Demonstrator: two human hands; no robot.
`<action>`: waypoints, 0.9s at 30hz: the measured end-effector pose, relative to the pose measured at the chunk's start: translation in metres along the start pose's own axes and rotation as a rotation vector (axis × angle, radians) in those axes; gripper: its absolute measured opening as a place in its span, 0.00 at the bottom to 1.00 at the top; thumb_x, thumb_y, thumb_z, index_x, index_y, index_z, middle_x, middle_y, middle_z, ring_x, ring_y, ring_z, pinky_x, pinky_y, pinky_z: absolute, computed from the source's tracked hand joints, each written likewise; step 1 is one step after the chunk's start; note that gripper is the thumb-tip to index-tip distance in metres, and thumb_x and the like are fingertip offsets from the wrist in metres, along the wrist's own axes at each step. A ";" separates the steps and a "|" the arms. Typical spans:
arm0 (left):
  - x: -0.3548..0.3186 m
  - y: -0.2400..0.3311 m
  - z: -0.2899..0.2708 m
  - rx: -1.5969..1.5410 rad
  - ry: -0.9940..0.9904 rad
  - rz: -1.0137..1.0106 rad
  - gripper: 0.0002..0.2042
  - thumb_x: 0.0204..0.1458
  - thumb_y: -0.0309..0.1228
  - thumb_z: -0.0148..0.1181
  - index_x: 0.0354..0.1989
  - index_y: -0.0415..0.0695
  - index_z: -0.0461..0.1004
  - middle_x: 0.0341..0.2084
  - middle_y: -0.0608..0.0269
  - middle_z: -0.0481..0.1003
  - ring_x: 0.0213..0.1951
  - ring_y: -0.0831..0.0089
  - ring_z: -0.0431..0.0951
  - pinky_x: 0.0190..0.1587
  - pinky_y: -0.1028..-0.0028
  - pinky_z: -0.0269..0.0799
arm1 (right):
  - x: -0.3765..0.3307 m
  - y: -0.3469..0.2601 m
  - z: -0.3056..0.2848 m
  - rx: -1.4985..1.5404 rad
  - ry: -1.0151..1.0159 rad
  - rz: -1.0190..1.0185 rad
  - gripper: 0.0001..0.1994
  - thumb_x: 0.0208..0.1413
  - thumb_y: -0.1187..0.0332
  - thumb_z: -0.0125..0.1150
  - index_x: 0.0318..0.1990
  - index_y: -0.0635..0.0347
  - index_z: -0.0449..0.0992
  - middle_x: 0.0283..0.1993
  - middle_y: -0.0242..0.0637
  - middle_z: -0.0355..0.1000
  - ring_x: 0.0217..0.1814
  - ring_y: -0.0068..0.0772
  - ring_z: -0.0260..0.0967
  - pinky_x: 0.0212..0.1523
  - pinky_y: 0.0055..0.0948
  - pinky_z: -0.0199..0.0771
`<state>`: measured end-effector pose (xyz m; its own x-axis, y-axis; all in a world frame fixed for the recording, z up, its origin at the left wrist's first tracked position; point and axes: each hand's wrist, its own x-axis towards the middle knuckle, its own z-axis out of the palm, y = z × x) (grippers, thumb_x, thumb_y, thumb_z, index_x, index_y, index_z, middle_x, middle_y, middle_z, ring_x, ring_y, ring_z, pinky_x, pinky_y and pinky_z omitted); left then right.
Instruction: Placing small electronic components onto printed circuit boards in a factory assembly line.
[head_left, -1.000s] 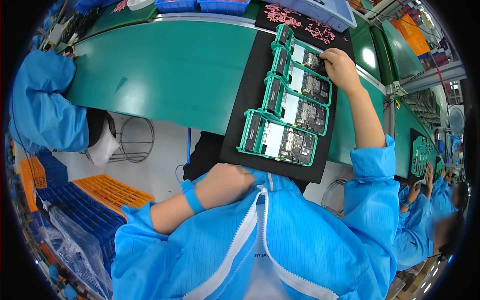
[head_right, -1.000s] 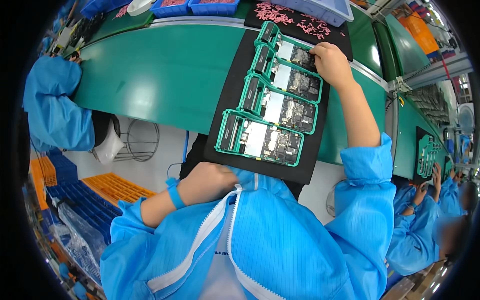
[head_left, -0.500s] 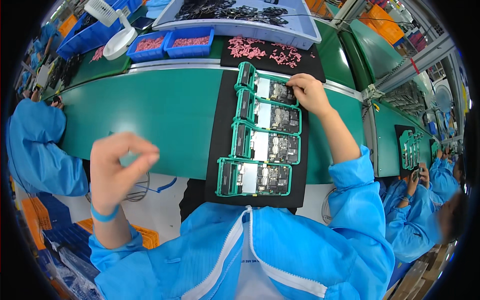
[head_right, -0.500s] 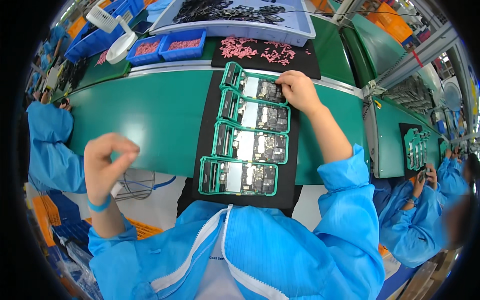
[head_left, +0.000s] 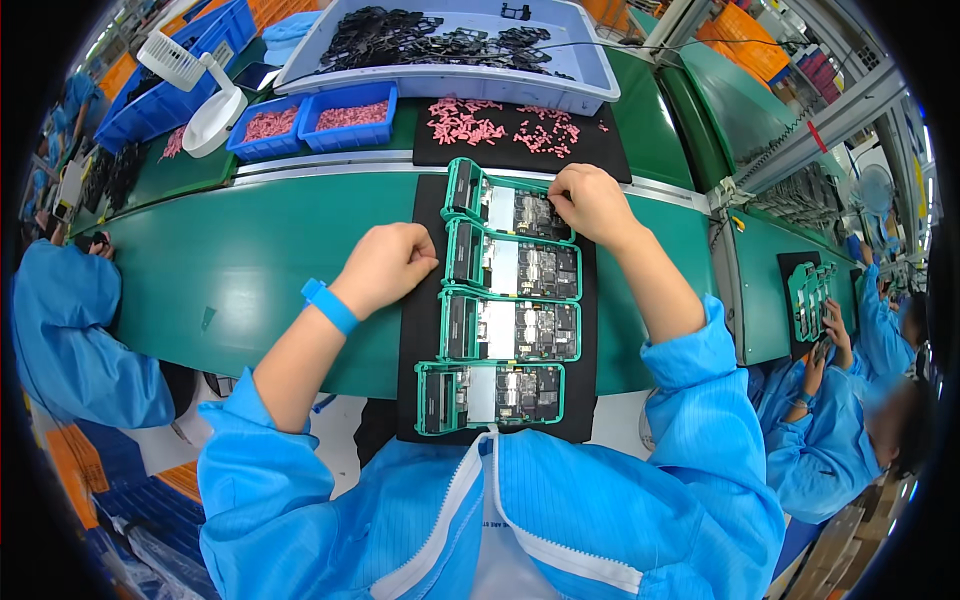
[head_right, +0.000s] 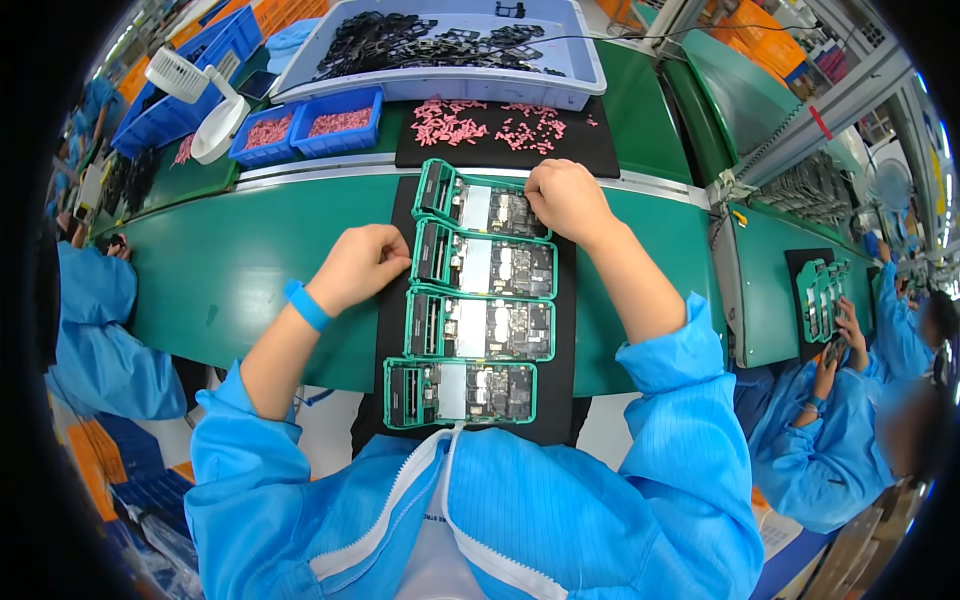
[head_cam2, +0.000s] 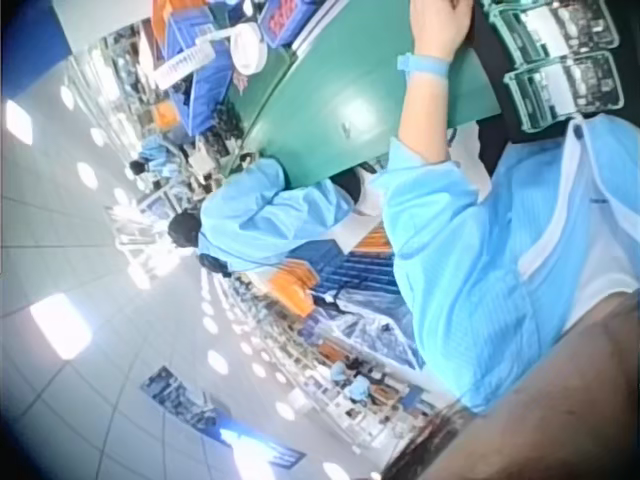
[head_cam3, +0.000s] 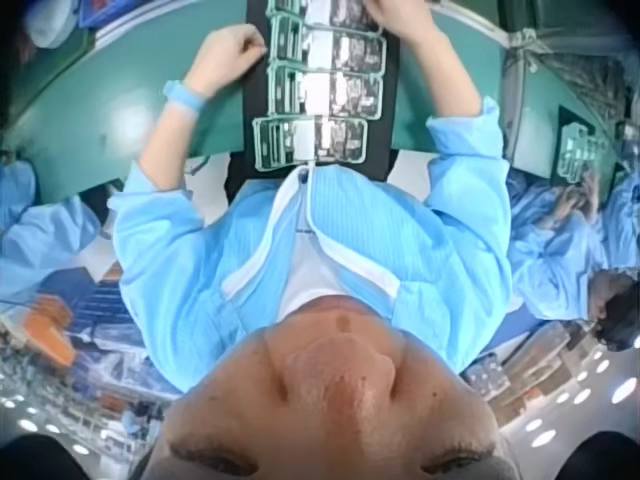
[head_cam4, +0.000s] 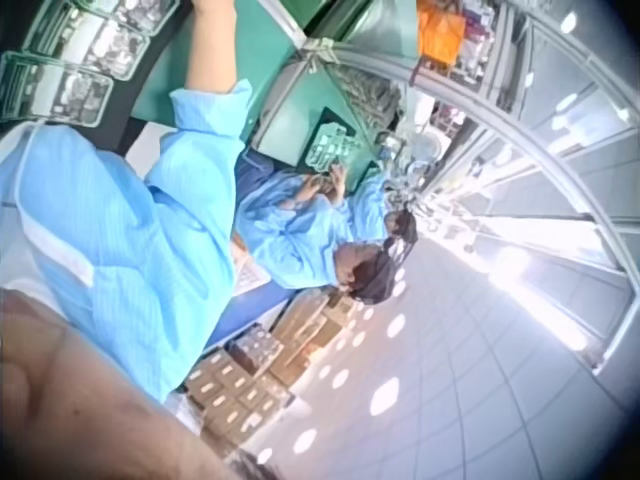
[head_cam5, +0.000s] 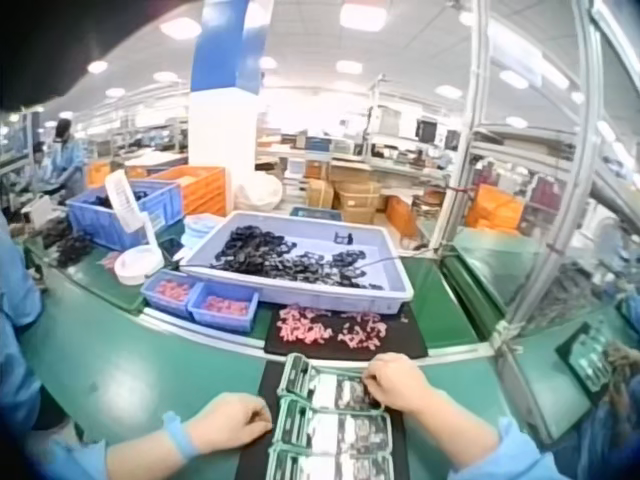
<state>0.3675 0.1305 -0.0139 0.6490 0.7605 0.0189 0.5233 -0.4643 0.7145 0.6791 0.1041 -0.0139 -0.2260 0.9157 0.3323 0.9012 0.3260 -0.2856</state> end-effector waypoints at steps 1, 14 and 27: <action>0.001 -0.002 0.003 0.042 -0.007 -0.003 0.05 0.44 0.26 0.64 0.26 0.39 0.75 0.22 0.56 0.76 0.28 0.59 0.77 0.33 0.64 0.72 | 0.002 0.000 0.000 -0.016 -0.032 0.008 0.02 0.42 0.75 0.59 0.24 0.61 0.77 0.30 0.40 0.75 0.38 0.44 0.73 0.42 0.39 0.72; -0.002 0.000 0.007 0.461 0.058 0.208 0.03 0.41 0.24 0.61 0.20 0.40 0.74 0.22 0.54 0.74 0.32 0.54 0.74 0.39 0.62 0.71 | 0.008 -0.001 0.008 -0.340 -0.057 -0.235 0.01 0.43 0.74 0.59 0.26 0.58 0.73 0.28 0.36 0.71 0.35 0.38 0.70 0.39 0.36 0.67; -0.004 0.018 0.006 0.813 -0.025 0.349 0.02 0.40 0.23 0.56 0.24 0.42 0.75 0.26 0.58 0.76 0.36 0.61 0.76 0.41 0.65 0.71 | -0.018 -0.008 -0.002 -0.142 0.052 -0.195 0.07 0.43 0.76 0.60 0.32 0.60 0.81 0.37 0.34 0.75 0.43 0.35 0.71 0.45 0.34 0.68</action>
<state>0.3776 0.1170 -0.0052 0.8519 0.5095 0.1211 0.5177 -0.8543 -0.0473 0.6771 0.0845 -0.0157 -0.3849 0.8241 0.4155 0.8861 0.4559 -0.0834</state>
